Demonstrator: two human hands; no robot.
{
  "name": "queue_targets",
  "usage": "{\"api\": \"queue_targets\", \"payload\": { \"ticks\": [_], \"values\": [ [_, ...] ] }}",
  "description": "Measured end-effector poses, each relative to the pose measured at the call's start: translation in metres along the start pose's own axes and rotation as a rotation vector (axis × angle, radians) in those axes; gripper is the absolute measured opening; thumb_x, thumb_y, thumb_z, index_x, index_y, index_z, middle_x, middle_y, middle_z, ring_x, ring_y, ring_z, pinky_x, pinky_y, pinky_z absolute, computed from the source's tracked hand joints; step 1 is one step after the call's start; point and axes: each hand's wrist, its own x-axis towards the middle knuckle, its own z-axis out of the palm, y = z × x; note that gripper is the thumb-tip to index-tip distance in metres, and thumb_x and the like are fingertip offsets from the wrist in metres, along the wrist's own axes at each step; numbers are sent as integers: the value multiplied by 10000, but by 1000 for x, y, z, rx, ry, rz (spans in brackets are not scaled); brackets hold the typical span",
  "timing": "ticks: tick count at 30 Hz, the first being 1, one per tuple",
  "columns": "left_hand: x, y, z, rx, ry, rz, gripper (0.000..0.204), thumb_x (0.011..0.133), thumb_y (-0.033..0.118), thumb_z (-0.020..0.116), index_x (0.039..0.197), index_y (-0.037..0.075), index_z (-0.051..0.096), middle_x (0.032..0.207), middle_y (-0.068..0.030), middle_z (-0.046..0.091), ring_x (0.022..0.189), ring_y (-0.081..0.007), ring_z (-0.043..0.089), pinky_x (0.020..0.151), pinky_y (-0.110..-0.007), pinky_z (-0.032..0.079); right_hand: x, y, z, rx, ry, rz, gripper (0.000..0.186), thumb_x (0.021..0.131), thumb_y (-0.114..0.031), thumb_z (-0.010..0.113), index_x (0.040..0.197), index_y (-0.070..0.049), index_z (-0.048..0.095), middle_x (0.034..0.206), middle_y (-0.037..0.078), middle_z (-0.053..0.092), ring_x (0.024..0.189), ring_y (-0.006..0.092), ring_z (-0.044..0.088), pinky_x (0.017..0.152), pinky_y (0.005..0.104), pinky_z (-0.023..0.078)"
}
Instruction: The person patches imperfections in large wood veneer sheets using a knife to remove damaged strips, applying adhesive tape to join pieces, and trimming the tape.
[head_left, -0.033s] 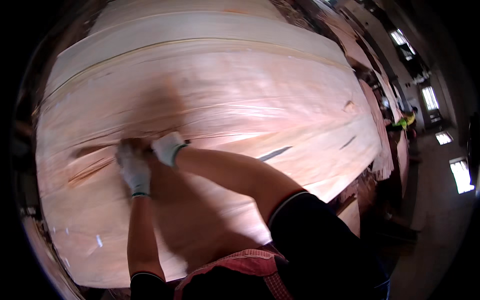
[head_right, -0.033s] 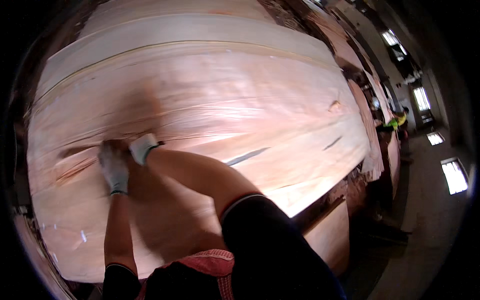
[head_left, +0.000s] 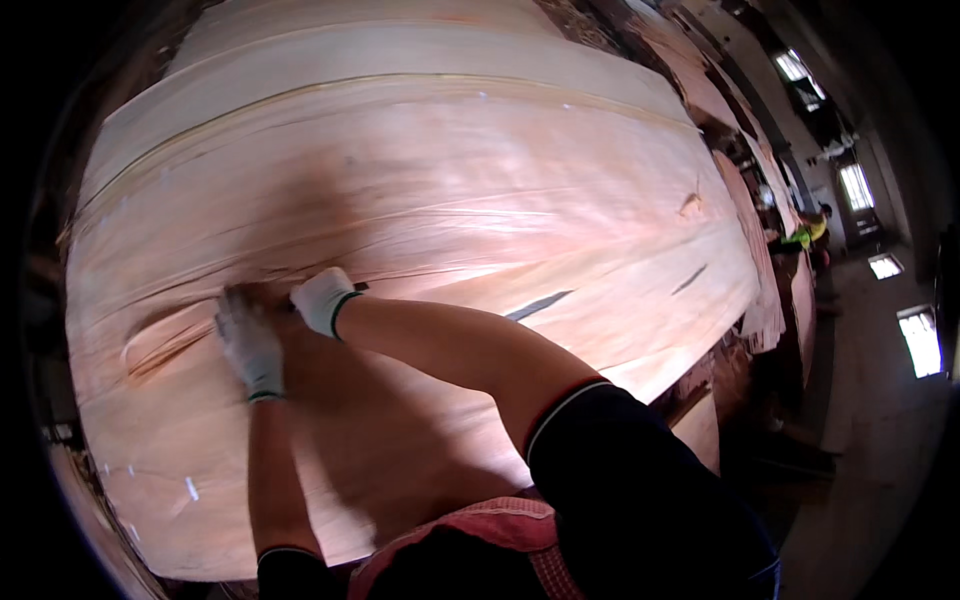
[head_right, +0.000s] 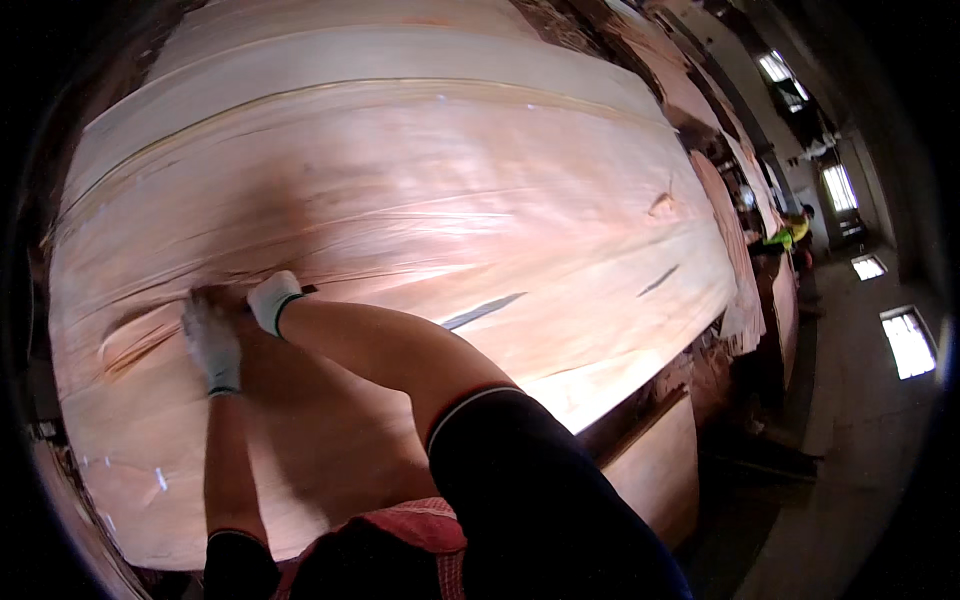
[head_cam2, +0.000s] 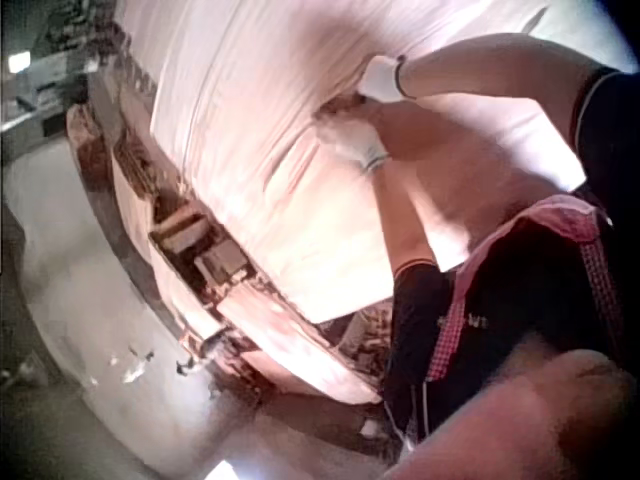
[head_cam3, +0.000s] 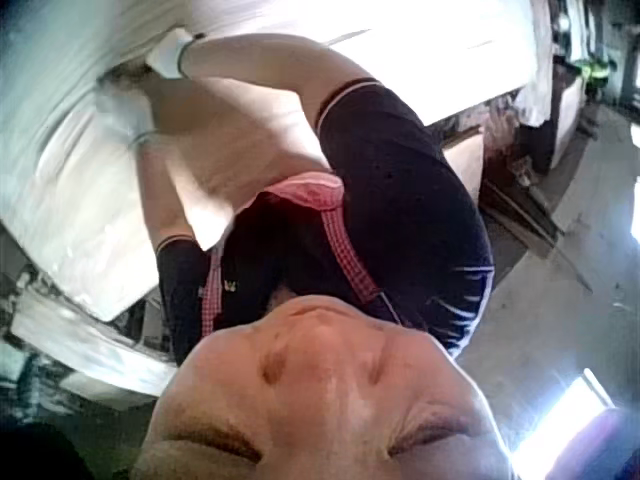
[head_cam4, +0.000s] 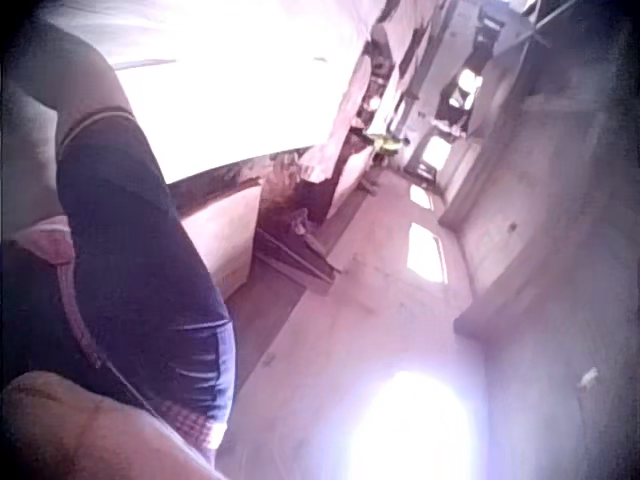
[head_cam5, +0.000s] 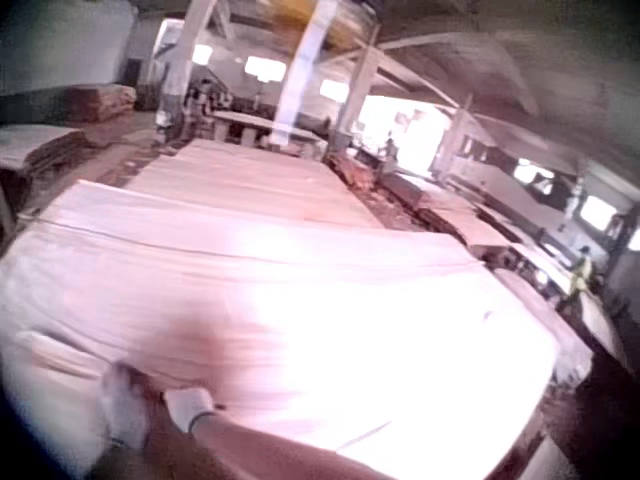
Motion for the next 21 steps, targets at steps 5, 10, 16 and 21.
{"api": "queue_targets", "payload": {
  "ticks": [5,10,16,21],
  "values": [
    [-7,-13,18,12,44,24,457,1031,296,339,1430,83,405,1501,-114,382,1400,-306,314,1162,-418,222,-146,241,34,296,318,-204,422,934,-560,505,991,-176,672,718,87,612,681,199,597,659,350,494],
    [-2,1,11,66,29,4,442,1030,268,323,1421,84,414,1514,-107,366,1407,-278,312,1160,-419,221,-276,391,42,850,-62,386,264,973,-287,539,1162,-115,608,962,101,678,854,206,651,695,327,522],
    [-35,201,-26,-45,313,212,496,926,112,446,1413,24,406,1463,-171,412,1366,-337,358,1144,-449,266,-282,395,42,262,-45,236,211,937,-256,537,1054,-89,589,844,149,681,741,335,669,689,449,519],
    [-67,373,-29,-295,141,500,317,837,130,578,1145,59,594,1264,-186,557,1236,-337,489,1114,-449,320,-283,405,52,51,62,97,186,932,-236,514,1037,-96,577,874,124,689,814,320,675,693,456,518]
  ]
}}
